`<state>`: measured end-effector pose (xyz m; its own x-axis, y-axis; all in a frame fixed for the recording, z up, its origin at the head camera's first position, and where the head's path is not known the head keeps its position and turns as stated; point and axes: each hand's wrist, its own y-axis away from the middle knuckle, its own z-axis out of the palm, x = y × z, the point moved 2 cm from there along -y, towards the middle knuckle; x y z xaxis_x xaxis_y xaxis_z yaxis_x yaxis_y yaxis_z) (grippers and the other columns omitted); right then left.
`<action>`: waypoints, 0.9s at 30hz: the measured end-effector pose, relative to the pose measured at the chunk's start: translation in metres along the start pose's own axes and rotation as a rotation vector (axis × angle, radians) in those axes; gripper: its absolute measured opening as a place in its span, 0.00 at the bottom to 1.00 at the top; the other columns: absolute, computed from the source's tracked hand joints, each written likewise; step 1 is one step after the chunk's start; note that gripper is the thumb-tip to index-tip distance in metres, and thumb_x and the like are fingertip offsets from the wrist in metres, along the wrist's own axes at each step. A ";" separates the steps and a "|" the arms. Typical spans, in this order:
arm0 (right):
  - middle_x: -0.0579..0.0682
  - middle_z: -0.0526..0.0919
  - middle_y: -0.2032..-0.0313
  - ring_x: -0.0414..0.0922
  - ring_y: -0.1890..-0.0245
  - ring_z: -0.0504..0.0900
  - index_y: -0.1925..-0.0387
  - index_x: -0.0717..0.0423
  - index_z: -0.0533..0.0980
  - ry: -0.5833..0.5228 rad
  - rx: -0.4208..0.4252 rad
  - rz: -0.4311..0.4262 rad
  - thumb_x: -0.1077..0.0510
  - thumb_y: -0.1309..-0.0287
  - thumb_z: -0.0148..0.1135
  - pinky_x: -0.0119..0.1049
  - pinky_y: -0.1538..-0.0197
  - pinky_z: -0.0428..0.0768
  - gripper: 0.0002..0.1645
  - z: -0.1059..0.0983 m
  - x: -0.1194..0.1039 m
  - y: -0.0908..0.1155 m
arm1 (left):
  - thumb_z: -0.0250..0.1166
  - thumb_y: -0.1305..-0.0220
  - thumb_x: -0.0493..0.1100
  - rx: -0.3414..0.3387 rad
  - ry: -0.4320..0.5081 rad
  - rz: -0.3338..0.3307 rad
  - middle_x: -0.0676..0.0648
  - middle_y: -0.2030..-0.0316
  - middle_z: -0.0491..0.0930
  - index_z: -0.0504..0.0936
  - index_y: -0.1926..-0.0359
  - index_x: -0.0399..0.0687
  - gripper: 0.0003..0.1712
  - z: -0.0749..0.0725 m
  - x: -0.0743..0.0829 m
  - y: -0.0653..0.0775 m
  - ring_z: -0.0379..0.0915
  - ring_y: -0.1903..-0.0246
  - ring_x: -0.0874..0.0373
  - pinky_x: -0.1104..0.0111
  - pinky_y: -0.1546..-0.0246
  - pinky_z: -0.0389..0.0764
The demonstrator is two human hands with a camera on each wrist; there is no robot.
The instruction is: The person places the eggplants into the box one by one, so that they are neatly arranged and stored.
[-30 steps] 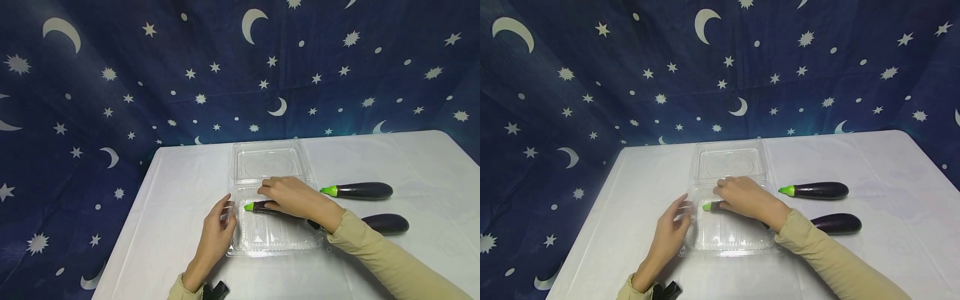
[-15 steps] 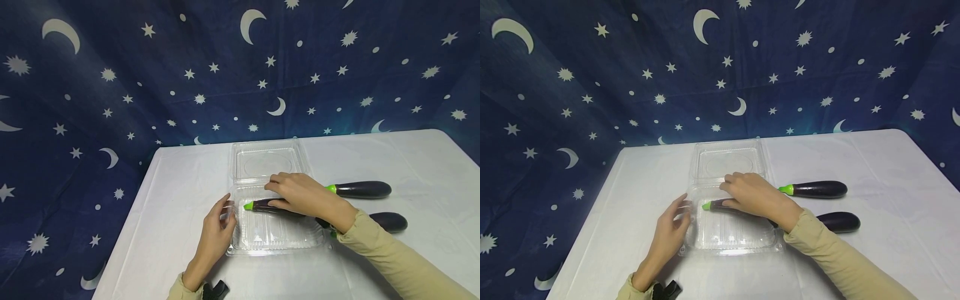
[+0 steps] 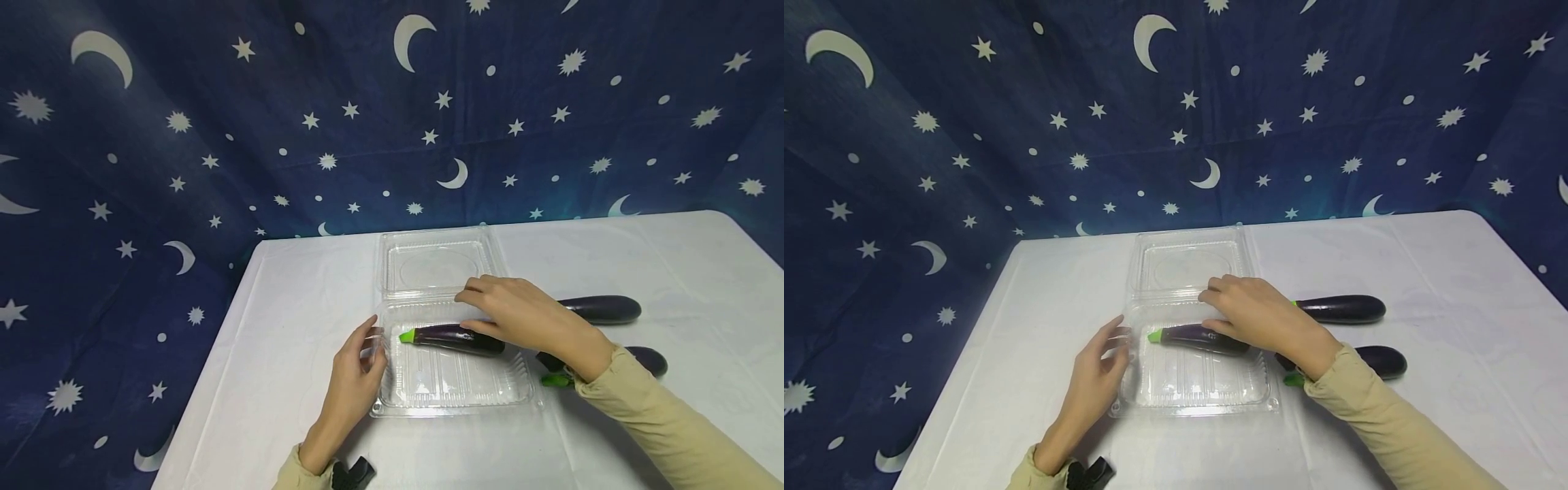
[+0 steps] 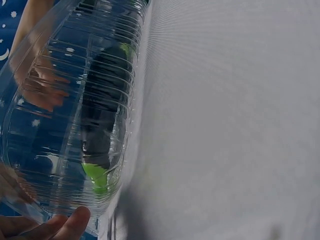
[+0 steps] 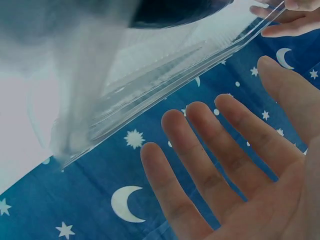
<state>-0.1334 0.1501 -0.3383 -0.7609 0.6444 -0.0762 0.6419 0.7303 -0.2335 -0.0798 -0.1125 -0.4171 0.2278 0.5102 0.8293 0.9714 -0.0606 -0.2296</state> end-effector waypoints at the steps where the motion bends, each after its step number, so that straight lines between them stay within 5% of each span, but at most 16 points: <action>1: 0.48 0.83 0.60 0.45 0.60 0.83 0.53 0.55 0.82 -0.001 0.002 0.007 0.49 0.42 0.70 0.43 0.58 0.85 0.20 0.000 0.001 0.001 | 0.58 0.36 0.31 -0.001 0.000 -0.002 0.42 0.49 0.81 0.70 0.32 0.40 0.30 0.000 0.000 0.000 0.80 0.49 0.51 0.66 0.57 0.85; 27: 0.50 0.82 0.56 0.47 0.55 0.82 0.52 0.57 0.82 -0.053 -0.001 0.126 0.49 0.42 0.70 0.47 0.55 0.84 0.21 0.001 0.035 0.037 | 0.57 0.33 0.33 -0.009 -0.005 0.001 0.42 0.48 0.80 0.69 0.31 0.41 0.29 0.000 0.000 0.001 0.80 0.49 0.51 0.67 0.56 0.85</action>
<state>-0.1370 0.1993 -0.3507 -0.6779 0.7184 -0.1561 0.7330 0.6444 -0.2178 -0.0790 -0.1129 -0.4176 0.2288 0.5140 0.8267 0.9717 -0.0693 -0.2258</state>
